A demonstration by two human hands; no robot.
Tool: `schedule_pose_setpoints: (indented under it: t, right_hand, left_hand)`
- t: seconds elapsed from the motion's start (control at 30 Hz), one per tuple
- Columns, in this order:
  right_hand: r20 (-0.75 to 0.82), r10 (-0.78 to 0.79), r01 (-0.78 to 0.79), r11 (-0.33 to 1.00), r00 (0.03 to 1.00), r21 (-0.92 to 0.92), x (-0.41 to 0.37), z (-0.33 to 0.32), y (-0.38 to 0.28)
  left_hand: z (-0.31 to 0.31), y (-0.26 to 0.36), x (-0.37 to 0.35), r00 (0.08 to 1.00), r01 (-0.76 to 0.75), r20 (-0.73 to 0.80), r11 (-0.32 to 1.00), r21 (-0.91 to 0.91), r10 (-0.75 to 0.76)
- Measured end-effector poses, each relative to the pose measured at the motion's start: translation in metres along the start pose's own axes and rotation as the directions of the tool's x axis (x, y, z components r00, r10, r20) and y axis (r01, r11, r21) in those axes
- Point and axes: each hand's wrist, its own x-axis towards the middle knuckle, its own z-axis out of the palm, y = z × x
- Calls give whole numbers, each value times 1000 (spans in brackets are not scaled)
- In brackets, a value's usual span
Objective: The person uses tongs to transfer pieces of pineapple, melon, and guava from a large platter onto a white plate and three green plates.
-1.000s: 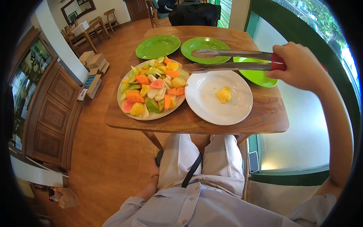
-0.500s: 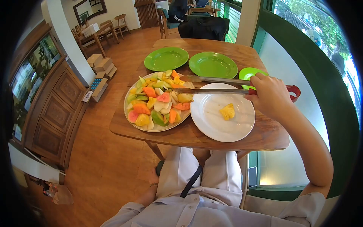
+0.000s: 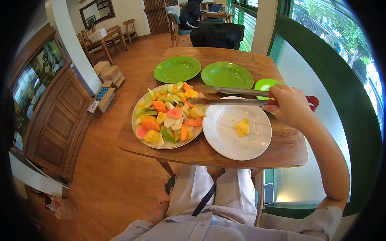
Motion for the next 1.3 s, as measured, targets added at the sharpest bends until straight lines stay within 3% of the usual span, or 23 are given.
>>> schedule_pose_setpoints:
  t: [0.5,0.6,0.67,0.87,0.97,1.3]
  right_hand:
    - [5,-64,64,998,998,-7,6,20,-2]
    - [12,-15,15,1000,1000,12,7,27,3]
    - [47,17,-18,1000,999,26,6,25,1]
    - [32,3,-5,998,999,64,4,22,6]
    - [44,-31,28,997,999,70,-2,24,4]
    - [34,-51,50,998,998,42,1,32,-1]
  left_hand:
    - [5,-12,1,996,-78,-40,997,6,78]
    - [1,-3,-1,995,-83,-52,996,24,84]
    - [-10,9,-3,996,65,55,998,-26,-64]
    - [1,-4,0,997,-63,-43,998,6,63]
    - [-7,5,-3,1000,5,9,1000,13,-5]
    - [-3,1,-2,1000,0,-3,1000,10,1]
